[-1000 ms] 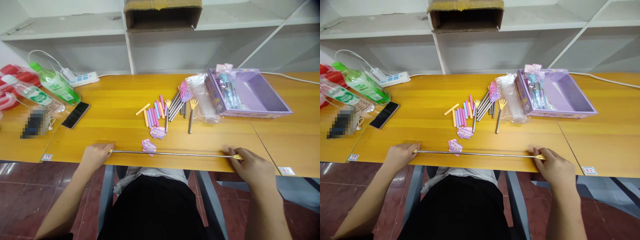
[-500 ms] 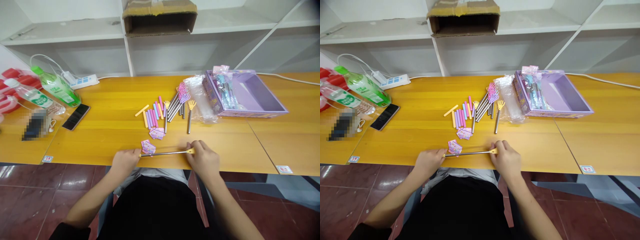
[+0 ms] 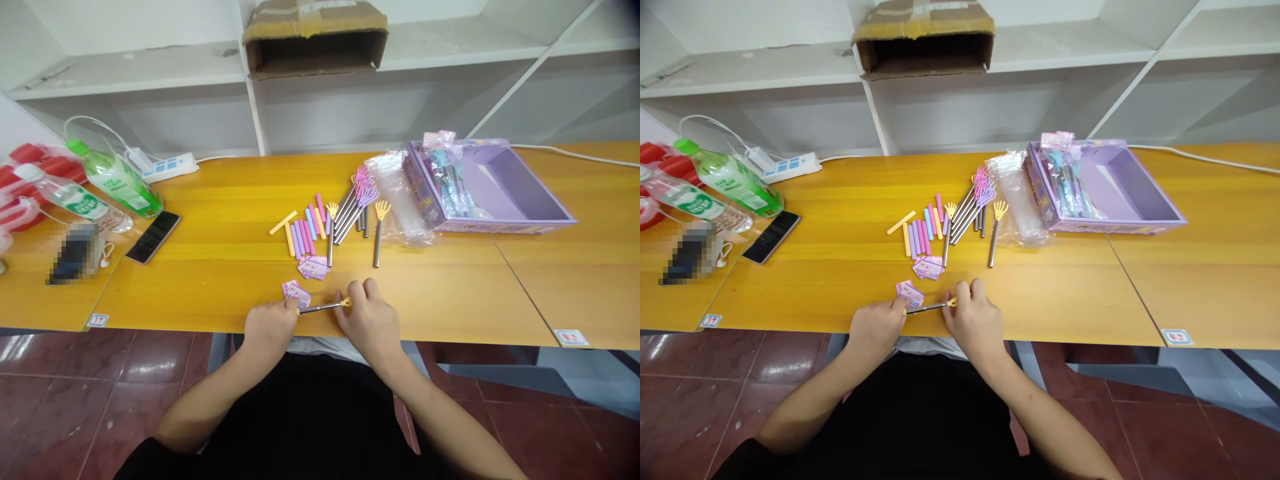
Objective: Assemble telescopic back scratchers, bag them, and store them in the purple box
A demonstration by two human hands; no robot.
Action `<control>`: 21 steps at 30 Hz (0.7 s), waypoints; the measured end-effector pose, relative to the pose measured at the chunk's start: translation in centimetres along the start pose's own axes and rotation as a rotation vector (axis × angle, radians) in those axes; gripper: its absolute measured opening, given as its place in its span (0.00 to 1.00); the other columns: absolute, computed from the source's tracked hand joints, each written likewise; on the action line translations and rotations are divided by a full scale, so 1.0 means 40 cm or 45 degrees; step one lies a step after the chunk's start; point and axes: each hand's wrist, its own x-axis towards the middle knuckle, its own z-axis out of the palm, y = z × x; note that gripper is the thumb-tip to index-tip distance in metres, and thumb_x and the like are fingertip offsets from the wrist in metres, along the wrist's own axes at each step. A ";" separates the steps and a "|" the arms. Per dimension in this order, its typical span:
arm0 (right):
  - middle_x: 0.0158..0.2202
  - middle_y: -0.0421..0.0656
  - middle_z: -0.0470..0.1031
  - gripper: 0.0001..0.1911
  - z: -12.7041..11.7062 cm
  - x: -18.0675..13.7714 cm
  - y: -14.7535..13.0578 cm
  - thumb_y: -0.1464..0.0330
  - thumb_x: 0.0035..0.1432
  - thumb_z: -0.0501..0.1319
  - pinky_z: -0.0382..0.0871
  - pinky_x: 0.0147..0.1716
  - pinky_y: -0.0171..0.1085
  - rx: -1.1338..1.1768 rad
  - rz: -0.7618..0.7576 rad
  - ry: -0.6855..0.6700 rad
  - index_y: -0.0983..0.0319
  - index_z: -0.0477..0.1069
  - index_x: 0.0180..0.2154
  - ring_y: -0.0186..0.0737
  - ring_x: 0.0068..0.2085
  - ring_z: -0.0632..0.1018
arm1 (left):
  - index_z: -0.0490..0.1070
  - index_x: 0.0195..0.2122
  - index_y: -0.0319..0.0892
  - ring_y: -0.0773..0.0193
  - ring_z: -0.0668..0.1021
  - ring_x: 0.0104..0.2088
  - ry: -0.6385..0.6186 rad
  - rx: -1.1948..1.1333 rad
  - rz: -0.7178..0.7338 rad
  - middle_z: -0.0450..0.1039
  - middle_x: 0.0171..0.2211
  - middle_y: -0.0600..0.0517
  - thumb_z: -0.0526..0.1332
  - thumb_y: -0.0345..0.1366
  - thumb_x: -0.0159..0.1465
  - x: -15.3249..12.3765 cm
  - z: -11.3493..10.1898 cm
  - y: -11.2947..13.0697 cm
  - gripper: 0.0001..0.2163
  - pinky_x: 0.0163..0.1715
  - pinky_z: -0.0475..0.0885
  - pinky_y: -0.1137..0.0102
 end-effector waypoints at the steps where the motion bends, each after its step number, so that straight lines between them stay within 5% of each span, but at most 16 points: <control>1: 0.35 0.42 0.68 0.14 -0.001 0.001 -0.003 0.61 0.72 0.59 0.47 0.23 0.33 0.000 -0.004 0.005 0.62 0.69 0.35 0.31 0.24 0.59 | 0.80 0.51 0.40 0.43 0.88 0.39 -0.003 -0.006 -0.001 0.85 0.36 0.39 0.55 0.30 0.75 0.001 -0.002 0.004 0.14 0.36 0.79 0.60; 14: 0.34 0.42 0.68 0.15 0.005 0.036 -0.014 0.60 0.74 0.57 0.46 0.24 0.35 0.031 -0.044 -0.092 0.62 0.69 0.35 0.33 0.24 0.59 | 0.78 0.50 0.39 0.45 0.88 0.40 -0.033 -0.037 0.018 0.85 0.38 0.40 0.53 0.35 0.78 0.031 -0.034 0.034 0.14 0.35 0.78 0.62; 21: 0.46 0.50 0.78 0.12 -0.051 0.248 0.065 0.63 0.70 0.59 0.49 0.29 0.38 0.068 -0.127 -0.408 0.62 0.72 0.49 0.41 0.32 0.73 | 0.71 0.48 0.41 0.51 0.84 0.35 0.147 -0.220 0.169 0.82 0.39 0.43 0.52 0.39 0.77 0.113 -0.113 0.009 0.11 0.34 0.73 0.64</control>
